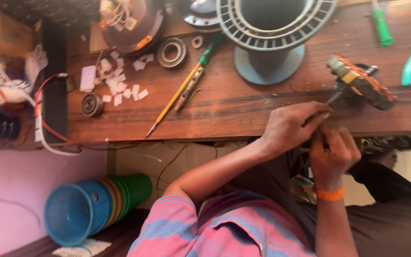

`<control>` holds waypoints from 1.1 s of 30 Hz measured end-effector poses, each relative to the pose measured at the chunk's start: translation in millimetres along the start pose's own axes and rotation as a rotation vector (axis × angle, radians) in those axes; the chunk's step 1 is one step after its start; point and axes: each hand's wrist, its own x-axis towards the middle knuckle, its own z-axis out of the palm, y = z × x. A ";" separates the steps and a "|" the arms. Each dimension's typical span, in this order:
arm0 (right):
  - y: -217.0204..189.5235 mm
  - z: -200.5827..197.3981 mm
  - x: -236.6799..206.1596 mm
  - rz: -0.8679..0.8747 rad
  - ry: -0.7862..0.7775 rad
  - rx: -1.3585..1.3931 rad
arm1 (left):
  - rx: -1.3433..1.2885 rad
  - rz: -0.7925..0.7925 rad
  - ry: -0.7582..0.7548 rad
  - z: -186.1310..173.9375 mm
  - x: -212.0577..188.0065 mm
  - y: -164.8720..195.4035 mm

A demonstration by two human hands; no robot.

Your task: The person works on a copper-wound motor armature at a workbench, fitting insulating material into the armature slots and pressing it in place by hand. They mark the armature with a marker, then use pliers to trim and adjust the insulation pieces while rotating the armature.

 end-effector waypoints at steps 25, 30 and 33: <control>-3.7 -16.6 -26.2 0.923 -0.494 0.480 | -0.165 0.225 -1.309 -159.1 -6.9 59.1; -1.5 -13.8 -31.4 0.671 -0.374 0.497 | -0.007 0.323 -0.922 -140.7 -1.4 58.6; 6.0 -25.0 -29.5 0.608 -0.260 0.376 | 0.016 0.368 -0.837 -140.1 9.1 60.5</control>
